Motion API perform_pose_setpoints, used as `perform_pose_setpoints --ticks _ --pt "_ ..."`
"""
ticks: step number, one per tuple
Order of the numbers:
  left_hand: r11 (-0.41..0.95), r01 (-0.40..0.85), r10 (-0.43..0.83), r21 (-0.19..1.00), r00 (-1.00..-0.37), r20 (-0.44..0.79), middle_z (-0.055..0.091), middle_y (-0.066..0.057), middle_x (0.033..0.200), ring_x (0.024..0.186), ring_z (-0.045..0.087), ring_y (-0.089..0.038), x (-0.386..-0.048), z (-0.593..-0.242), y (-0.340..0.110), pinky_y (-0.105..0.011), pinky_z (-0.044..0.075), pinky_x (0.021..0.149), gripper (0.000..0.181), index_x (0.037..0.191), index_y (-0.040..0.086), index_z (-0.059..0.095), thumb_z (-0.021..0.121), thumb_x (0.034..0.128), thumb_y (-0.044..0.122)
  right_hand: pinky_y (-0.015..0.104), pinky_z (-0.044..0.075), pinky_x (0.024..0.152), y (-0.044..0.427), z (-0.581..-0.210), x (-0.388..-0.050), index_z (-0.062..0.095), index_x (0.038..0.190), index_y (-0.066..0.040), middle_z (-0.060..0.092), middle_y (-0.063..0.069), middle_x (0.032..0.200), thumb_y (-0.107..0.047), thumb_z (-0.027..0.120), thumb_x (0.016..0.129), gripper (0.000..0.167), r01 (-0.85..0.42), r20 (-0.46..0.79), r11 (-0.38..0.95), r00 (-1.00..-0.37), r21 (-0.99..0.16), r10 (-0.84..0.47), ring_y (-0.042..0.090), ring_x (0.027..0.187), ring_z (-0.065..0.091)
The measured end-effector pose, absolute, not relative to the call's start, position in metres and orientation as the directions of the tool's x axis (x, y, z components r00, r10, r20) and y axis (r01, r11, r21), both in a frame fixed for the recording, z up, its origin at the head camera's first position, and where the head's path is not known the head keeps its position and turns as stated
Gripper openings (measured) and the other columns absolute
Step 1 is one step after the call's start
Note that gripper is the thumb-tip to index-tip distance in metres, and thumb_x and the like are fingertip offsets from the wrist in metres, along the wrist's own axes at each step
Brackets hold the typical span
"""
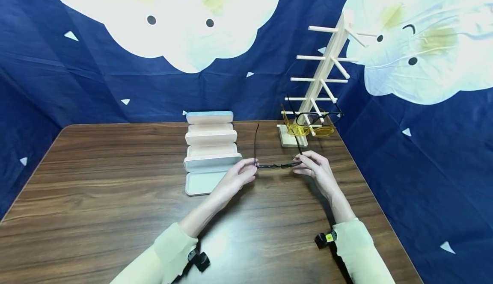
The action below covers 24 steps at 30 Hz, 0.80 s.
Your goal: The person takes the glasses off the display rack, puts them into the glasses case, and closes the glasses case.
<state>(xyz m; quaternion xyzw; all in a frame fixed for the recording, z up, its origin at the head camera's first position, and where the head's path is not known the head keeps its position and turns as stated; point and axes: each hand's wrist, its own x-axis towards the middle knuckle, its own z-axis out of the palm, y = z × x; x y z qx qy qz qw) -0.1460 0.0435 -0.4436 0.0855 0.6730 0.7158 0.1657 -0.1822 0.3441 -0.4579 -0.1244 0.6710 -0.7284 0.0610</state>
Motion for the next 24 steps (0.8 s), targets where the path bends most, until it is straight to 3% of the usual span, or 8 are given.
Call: perform_pose_setpoints --ticks 9,13,17,24 --pt "-0.001 -0.127 0.324 0.992 -0.938 -0.12 0.06 -0.019 0.145 0.132 0.059 -0.042 -0.142 -0.438 0.021 -0.048 0.052 0.105 0.052 0.152 0.009 0.047 0.055 0.1053 0.03 0.038 0.064 0.084 0.322 -0.453 -0.182 0.066 0.112 0.001 0.077 0.006 0.106 -0.011 0.052 0.107 0.019 -0.088 0.113 -0.1 -0.95 -0.991 -0.29 0.018 0.094 0.077" --pt "0.014 -0.096 0.298 0.995 -0.95 -0.096 0.061 -0.018 0.145 0.135 0.058 -0.036 -0.139 -0.436 0.011 -0.047 0.046 0.116 0.053 0.153 0.008 0.046 0.056 0.1049 0.028 0.039 0.064 0.084 0.312 -0.451 -0.184 0.065 0.111 0.0 0.076 0.006 0.107 -0.01 0.052 0.107 0.017 -0.082 0.107 -0.095 -0.947 -0.992 -0.303 0.018 0.094 0.077" --pt "0.046 -0.066 0.274 0.997 -0.959 -0.076 0.064 -0.016 0.142 0.136 0.058 -0.028 -0.136 -0.431 -0.001 -0.047 0.043 0.118 0.051 0.152 0.011 0.049 0.057 0.1044 0.026 0.039 0.064 0.084 0.301 -0.448 -0.184 0.066 0.11 0.001 0.076 0.006 0.107 -0.01 0.053 0.107 0.017 -0.075 0.095 -0.076 -0.944 -0.994 -0.314 0.018 0.094 0.077" --pt "0.127 -0.042 0.213 0.991 -0.975 -0.069 0.067 -0.013 0.139 0.13 0.063 -0.027 -0.133 -0.421 -0.022 -0.045 0.045 0.116 0.051 0.15 0.008 0.05 0.058 0.104 0.029 0.042 0.064 0.086 0.277 -0.436 -0.184 0.064 0.112 0.003 0.074 0.006 0.108 -0.011 0.055 0.106 0.018 -0.098 0.114 -0.064 -0.936 -0.993 -0.333 0.019 0.096 0.076"
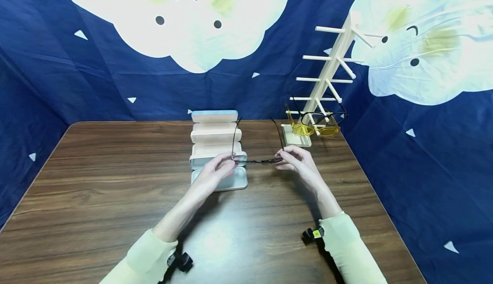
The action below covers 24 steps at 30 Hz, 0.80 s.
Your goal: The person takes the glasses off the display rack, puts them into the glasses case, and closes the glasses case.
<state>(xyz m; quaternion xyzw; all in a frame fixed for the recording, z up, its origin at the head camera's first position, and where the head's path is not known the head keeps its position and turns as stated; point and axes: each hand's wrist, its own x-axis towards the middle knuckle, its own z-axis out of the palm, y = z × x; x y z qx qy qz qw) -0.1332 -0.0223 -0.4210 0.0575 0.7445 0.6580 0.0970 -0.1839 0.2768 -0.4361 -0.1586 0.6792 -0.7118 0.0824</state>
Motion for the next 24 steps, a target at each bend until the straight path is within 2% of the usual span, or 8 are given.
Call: perform_pose_setpoints --ticks 7,15,21,24 --pt "0.105 -0.026 0.198 0.994 -0.979 -0.046 0.067 -0.016 0.138 0.128 0.065 -0.032 -0.132 -0.412 -0.046 -0.039 0.053 0.109 0.044 0.146 0.006 0.054 0.055 0.1065 0.025 0.042 0.064 0.087 0.252 -0.426 -0.183 0.065 0.111 0.001 0.073 0.006 0.108 -0.014 0.056 0.106 0.017 -0.12 0.126 -0.04 -0.934 -0.992 -0.333 0.023 0.096 0.075" --pt "0.204 0.03 0.143 0.978 -0.99 0.001 0.072 -0.015 0.129 0.116 0.072 -0.029 -0.13 -0.405 -0.069 -0.038 0.057 0.102 0.039 0.139 0.006 0.062 0.053 0.1079 0.029 0.042 0.064 0.087 0.224 -0.418 -0.181 0.065 0.107 0.0 0.074 0.008 0.106 -0.013 0.058 0.105 0.014 -0.127 0.133 -0.04 -0.941 -0.991 -0.312 0.025 0.095 0.076" --pt "0.192 0.043 0.093 0.98 -0.995 0.026 0.073 -0.014 0.128 0.114 0.073 -0.028 -0.128 -0.402 -0.083 -0.033 0.059 0.099 0.039 0.136 0.006 0.063 0.054 0.1078 0.031 0.044 0.063 0.087 0.202 -0.408 -0.174 0.063 0.111 0.009 0.074 0.008 0.104 -0.014 0.061 0.103 0.024 -0.144 0.142 -0.013 -0.952 -0.989 -0.271 0.023 0.093 0.076" --pt "0.164 0.043 0.065 0.986 -0.997 0.033 0.073 -0.016 0.127 0.116 0.072 -0.031 -0.126 -0.4 -0.09 -0.03 0.058 0.098 0.038 0.134 0.006 0.065 0.054 0.1076 0.031 0.048 0.062 0.089 0.192 -0.403 -0.169 0.061 0.113 0.013 0.074 0.013 0.106 -0.013 0.062 0.102 0.028 -0.151 0.147 -0.002 -0.954 -0.988 -0.26 0.02 0.094 0.076"
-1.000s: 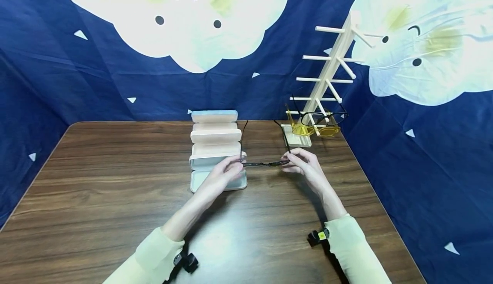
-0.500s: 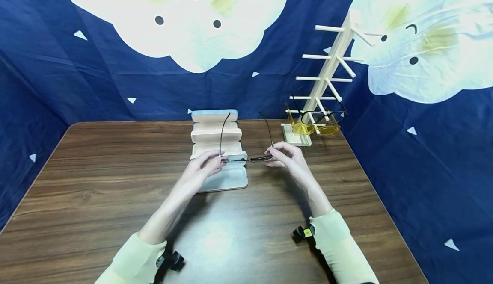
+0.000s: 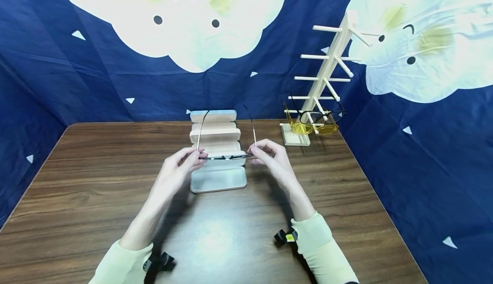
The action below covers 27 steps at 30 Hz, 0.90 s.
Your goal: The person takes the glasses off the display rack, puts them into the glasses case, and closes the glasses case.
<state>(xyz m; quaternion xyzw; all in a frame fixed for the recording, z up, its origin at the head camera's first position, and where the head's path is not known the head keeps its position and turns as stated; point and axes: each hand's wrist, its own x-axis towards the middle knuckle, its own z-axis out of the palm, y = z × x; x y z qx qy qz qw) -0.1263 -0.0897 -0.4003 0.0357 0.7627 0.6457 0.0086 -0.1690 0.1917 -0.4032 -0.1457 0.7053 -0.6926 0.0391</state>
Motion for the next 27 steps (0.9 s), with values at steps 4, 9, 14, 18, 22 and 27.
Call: perform_pose_setpoints --ticks 4,9,14,18,22,27 --pt "0.139 0.033 0.036 0.99 -0.999 0.028 0.072 -0.018 0.129 0.116 0.072 -0.029 -0.123 -0.4 -0.098 -0.027 0.058 0.098 0.037 0.132 0.003 0.065 0.055 0.1076 0.029 0.054 0.06 0.093 0.181 -0.4 -0.163 0.062 0.114 0.014 0.072 0.02 0.109 -0.013 0.063 0.102 0.029 -0.151 0.147 -0.002 -0.954 -0.988 -0.263 0.023 0.099 0.075" --pt "0.129 0.014 0.005 0.992 -1.0 0.014 0.072 -0.018 0.128 0.11 0.073 -0.022 -0.118 -0.401 -0.105 -0.025 0.059 0.095 0.035 0.131 0.002 0.066 0.056 0.1073 0.025 0.045 0.062 0.09 0.17 -0.4 -0.156 0.063 0.113 0.013 0.072 0.02 0.109 -0.012 0.064 0.101 0.029 -0.127 0.128 -0.02 -0.959 -0.992 -0.253 0.028 0.102 0.074" --pt "0.133 0.021 -0.009 0.991 -1.0 0.023 0.073 -0.019 0.127 0.103 0.074 -0.013 -0.112 -0.402 -0.109 -0.028 0.059 0.096 0.034 0.131 0.002 0.066 0.056 0.1073 0.024 0.036 0.064 0.086 0.165 -0.403 -0.15 0.061 0.114 0.016 0.072 0.022 0.11 -0.011 0.065 0.1 0.03 -0.091 0.096 -0.032 -0.966 -0.995 -0.24 0.029 0.102 0.074" --pt "0.16 0.025 -0.014 0.987 -1.0 0.027 0.074 -0.014 0.126 0.106 0.074 -0.018 -0.109 -0.402 -0.112 -0.027 0.059 0.095 0.035 0.132 0.004 0.066 0.056 0.1072 0.027 0.036 0.064 0.086 0.163 -0.404 -0.147 0.061 0.114 0.016 0.072 0.021 0.112 -0.011 0.065 0.1 0.031 -0.082 0.087 -0.029 -0.966 -0.996 -0.243 0.024 0.101 0.075" --pt "0.182 0.022 -0.009 0.983 -1.0 0.024 0.075 -0.011 0.126 0.102 0.074 -0.009 -0.106 -0.403 -0.113 -0.023 0.058 0.094 0.038 0.134 0.006 0.065 0.056 0.1072 0.031 0.036 0.064 0.086 0.162 -0.404 -0.145 0.063 0.114 0.013 0.071 0.024 0.113 -0.014 0.066 0.1 0.03 -0.086 0.089 -0.02 -0.966 -0.996 -0.243 0.029 0.104 0.074" --pt "0.178 0.032 -0.007 0.984 -0.999 0.034 0.075 -0.013 0.125 0.096 0.072 0.002 -0.105 -0.404 -0.113 -0.028 0.059 0.096 0.038 0.134 0.005 0.064 0.056 0.1073 0.031 0.039 0.064 0.086 0.164 -0.405 -0.144 0.063 0.113 0.012 0.068 0.03 0.116 -0.013 0.065 0.1 0.028 -0.098 0.101 -0.021 -0.965 -0.995 -0.243 0.033 0.104 0.073"
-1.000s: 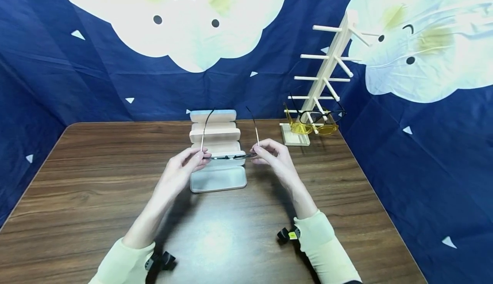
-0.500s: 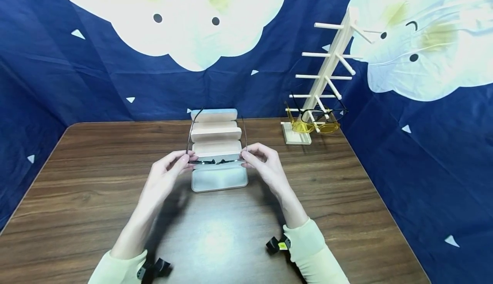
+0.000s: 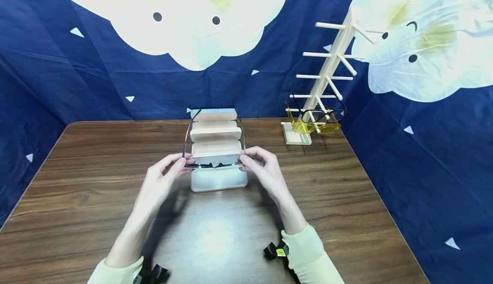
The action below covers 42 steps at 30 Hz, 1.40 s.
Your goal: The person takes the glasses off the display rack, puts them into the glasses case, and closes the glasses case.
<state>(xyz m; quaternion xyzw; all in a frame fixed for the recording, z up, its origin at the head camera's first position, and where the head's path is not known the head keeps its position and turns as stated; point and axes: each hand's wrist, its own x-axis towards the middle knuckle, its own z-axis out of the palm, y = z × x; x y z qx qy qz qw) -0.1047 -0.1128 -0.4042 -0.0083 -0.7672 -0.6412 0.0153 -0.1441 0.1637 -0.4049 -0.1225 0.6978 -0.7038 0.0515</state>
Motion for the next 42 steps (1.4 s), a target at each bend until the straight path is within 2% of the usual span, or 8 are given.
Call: perform_pose_setpoints --ticks 7,11,15,22,27,32,36,42 --pt "0.199 0.048 -0.008 0.979 -0.999 0.05 0.075 -0.012 0.126 0.095 0.072 0.002 -0.105 -0.401 -0.112 -0.025 0.059 0.094 0.037 0.134 0.008 0.065 0.056 0.1072 0.031 0.042 0.064 0.087 0.163 -0.404 -0.145 0.064 0.113 0.011 0.071 0.018 0.111 -0.013 0.065 0.1 0.027 -0.117 0.12 -0.026 -0.967 -0.993 -0.226 0.019 0.098 0.074" --pt "0.219 0.054 -0.021 0.974 -0.998 0.06 0.075 -0.01 0.125 0.094 0.072 0.001 -0.105 -0.399 -0.114 -0.023 0.058 0.093 0.037 0.135 0.012 0.065 0.056 0.107 0.034 0.053 0.061 0.091 0.161 -0.403 -0.146 0.063 0.114 0.011 0.069 0.026 0.114 -0.013 0.065 0.1 0.028 -0.123 0.125 -0.023 -0.964 -0.992 -0.234 0.018 0.099 0.073" --pt "0.218 0.06 -0.021 0.974 -0.998 0.066 0.074 -0.011 0.126 0.095 0.072 0.0 -0.105 -0.398 -0.114 -0.02 0.058 0.092 0.037 0.137 0.014 0.063 0.055 0.1071 0.035 0.051 0.061 0.09 0.16 -0.401 -0.146 0.063 0.113 0.012 0.066 0.034 0.117 -0.012 0.065 0.1 0.027 -0.124 0.126 -0.022 -0.964 -0.992 -0.236 0.017 0.098 0.074" --pt "0.201 0.084 -0.021 0.976 -0.996 0.09 0.073 -0.015 0.126 0.097 0.071 0.0 -0.104 -0.397 -0.11 -0.021 0.058 0.092 0.039 0.144 0.015 0.057 0.054 0.1078 0.029 0.052 0.061 0.091 0.162 -0.397 -0.144 0.063 0.113 0.011 0.064 0.036 0.12 -0.011 0.064 0.101 0.026 -0.11 0.116 -0.036 -0.967 -0.993 -0.228 0.019 0.099 0.074" --pt "0.216 0.126 -0.008 0.968 -0.991 0.131 0.073 -0.015 0.125 0.096 0.072 0.002 -0.103 -0.395 -0.11 -0.02 0.059 0.091 0.043 0.15 0.02 0.052 0.056 0.1073 0.026 0.043 0.063 0.088 0.164 -0.396 -0.143 0.061 0.114 0.012 0.07 0.024 0.116 -0.01 0.064 0.101 0.026 -0.108 0.114 -0.041 -0.967 -0.993 -0.228 0.021 0.098 0.074" --pt "0.246 0.137 0.001 0.959 -0.99 0.141 0.073 -0.015 0.125 0.094 0.071 0.005 -0.098 -0.395 -0.111 -0.015 0.057 0.089 0.048 0.154 0.029 0.047 0.056 0.1071 0.028 0.051 0.061 0.091 0.166 -0.397 -0.144 0.063 0.114 0.009 0.073 0.013 0.112 -0.012 0.064 0.101 0.024 -0.106 0.113 -0.039 -0.963 -0.994 -0.243 0.024 0.1 0.075" --pt "0.272 0.132 0.003 0.953 -0.991 0.136 0.073 -0.013 0.126 0.094 0.071 0.006 -0.095 -0.396 -0.111 -0.013 0.056 0.089 0.049 0.155 0.034 0.045 0.056 0.1072 0.031 0.055 0.06 0.092 0.166 -0.4 -0.143 0.065 0.111 0.003 0.071 0.02 0.115 -0.013 0.064 0.101 0.019 -0.108 0.114 -0.038 -0.963 -0.993 -0.245 0.03 0.102 0.074" --pt "0.289 0.122 0.007 0.949 -0.992 0.126 0.074 -0.01 0.128 0.094 0.072 0.006 -0.094 -0.398 -0.11 -0.012 0.055 0.089 0.049 0.155 0.036 0.044 0.055 0.1076 0.033 0.049 0.062 0.091 0.166 -0.401 -0.143 0.065 0.107 0.0 0.065 0.034 0.123 -0.013 0.064 0.101 0.014 -0.088 0.096 -0.045 -0.968 -0.995 -0.231 0.02 0.101 0.074"
